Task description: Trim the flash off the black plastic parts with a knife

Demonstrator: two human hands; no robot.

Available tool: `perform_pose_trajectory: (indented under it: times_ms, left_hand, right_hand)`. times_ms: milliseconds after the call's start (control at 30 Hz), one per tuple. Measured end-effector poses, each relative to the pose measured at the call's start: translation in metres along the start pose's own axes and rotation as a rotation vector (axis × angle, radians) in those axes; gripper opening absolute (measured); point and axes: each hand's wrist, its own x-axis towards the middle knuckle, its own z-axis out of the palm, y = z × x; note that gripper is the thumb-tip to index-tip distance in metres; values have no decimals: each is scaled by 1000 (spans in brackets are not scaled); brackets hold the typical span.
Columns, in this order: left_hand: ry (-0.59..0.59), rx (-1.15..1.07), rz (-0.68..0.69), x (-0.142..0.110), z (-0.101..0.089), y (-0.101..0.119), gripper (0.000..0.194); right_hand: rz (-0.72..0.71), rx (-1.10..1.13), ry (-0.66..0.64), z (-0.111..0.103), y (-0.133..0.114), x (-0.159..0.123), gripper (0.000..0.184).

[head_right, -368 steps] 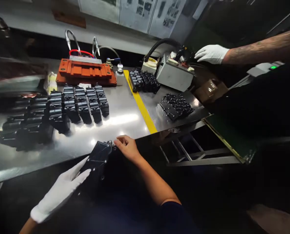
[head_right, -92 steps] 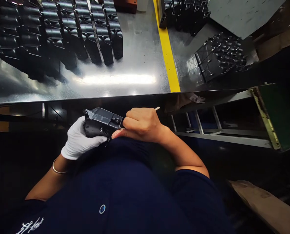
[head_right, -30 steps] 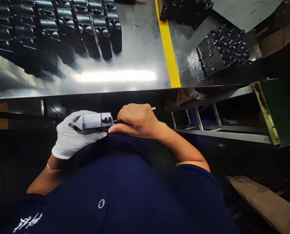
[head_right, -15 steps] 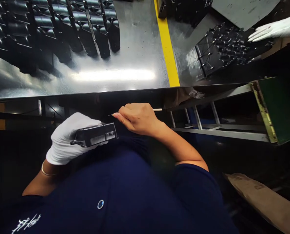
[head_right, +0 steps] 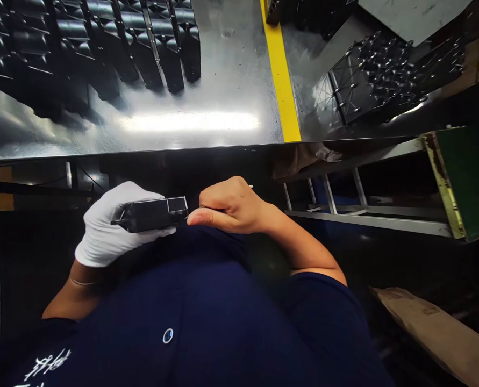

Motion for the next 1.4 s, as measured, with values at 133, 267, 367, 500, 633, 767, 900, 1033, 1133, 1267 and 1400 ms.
perform_pose_trajectory:
  times_ms: [133, 267, 367, 500, 633, 767, 900, 1033, 1133, 1267, 1400]
  left_hand:
    - [-13, 15, -3, -4, -3, -1, 41]
    - [-11, 26, -23, -3, -2, -1, 41]
    - [23, -3, -24, -3, 1, -2, 43]
    - [42, -86, -91, -4, 3, -2, 48]
    - [23, -206, -142, -4, 3, -6, 59]
    - [39, -295, -158, -4, 2, -15, 69]
    - [-15, -338, -190, -2, 3, -25, 61]
    - [-148, -339, -266, 1, 7, -30, 67]
    - [-243, -387, -305, 5, 10, -32, 70]
    - [-267, -445, -339, 8, 12, -33, 70]
    - [-231, -459, -346, 8, 13, -33, 67]
  right_hand:
    - [-70, -227, 133, 6, -1, 3, 57]
    - [-30, -418, 164, 13, 1, 3, 59]
    - [6, -436, 183, 15, 3, 1, 63]
    - [23, -387, 248, 16, 2, 1, 66]
    - [-10, -315, 284, 17, 1, 3, 62]
    - [-86, -270, 330, 15, 0, 7, 56]
    - [-102, -264, 262, 18, 0, 9, 57]
    - [-98, -247, 131, 25, 0, 10, 59]
    - [-128, -206, 79, 27, 2, 10, 59]
    - [-146, -207, 89, 27, 3, 10, 61]
    - [-148, -239, 177, 29, 5, 11, 60]
